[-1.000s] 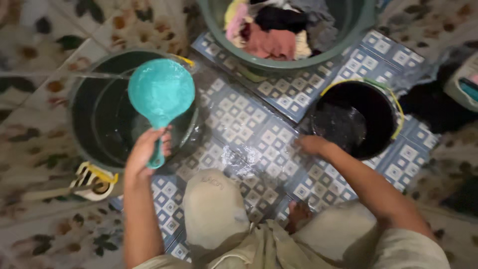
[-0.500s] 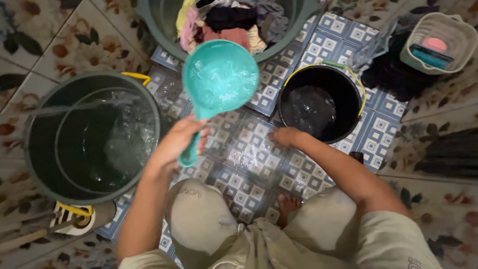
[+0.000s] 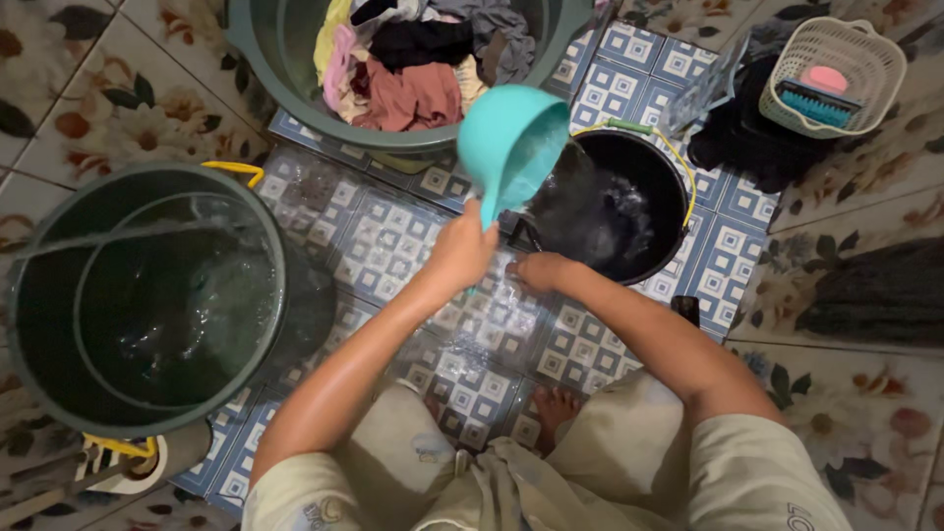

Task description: The person pours water from a large basin into a smaller bucket using a scoop, adds liquid detergent, and then washes various clothes by hand in the larger basin. They repeatedly submerge, agitate, and wring out the garments before transferring them to the smaller bucket.

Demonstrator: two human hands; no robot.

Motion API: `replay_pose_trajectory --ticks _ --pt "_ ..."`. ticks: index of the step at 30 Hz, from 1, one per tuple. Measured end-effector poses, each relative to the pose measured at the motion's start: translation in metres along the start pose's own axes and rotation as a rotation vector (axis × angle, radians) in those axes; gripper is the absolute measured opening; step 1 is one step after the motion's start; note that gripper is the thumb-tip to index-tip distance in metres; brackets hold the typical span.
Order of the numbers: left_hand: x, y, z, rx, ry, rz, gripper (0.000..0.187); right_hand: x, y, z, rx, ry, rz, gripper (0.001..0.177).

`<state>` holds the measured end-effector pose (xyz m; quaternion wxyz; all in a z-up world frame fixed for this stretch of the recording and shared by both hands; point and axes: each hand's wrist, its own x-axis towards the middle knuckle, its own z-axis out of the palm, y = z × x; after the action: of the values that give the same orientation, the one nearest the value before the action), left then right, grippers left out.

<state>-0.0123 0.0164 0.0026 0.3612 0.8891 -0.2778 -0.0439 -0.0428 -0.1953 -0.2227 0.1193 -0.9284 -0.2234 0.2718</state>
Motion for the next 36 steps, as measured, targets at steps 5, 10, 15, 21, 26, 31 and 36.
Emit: replay_pose_trajectory --ticks 5,10,15,21,26,31,36 --pt "0.011 -0.022 0.024 -0.023 0.007 0.212 0.025 0.005 0.005 0.003 0.012 -0.003 0.003 0.048" --pt "0.015 -0.022 -0.003 0.173 0.026 0.349 0.033 0.006 0.006 0.001 -0.03 -0.011 -0.002 0.04" --pt "-0.028 -0.033 -0.09 0.208 0.143 0.2 0.053 -0.005 -0.03 -0.039 -0.032 0.151 -0.052 0.037" --pt "-0.145 -0.105 -0.189 0.329 0.541 -0.443 0.06 0.007 -0.092 -0.167 -0.256 0.874 -0.331 0.036" --pt "-0.208 -0.251 -0.201 0.66 0.39 -0.778 0.051 0.057 -0.121 -0.229 -0.411 1.129 -0.186 0.056" --pt "-0.214 -0.382 -0.143 0.639 0.195 -0.925 0.054 0.104 -0.117 -0.218 -0.498 1.111 0.023 0.065" --pt "-0.179 -0.436 -0.129 -0.026 -0.16 -0.919 0.029 0.114 -0.107 -0.205 -0.389 1.05 0.088 0.07"
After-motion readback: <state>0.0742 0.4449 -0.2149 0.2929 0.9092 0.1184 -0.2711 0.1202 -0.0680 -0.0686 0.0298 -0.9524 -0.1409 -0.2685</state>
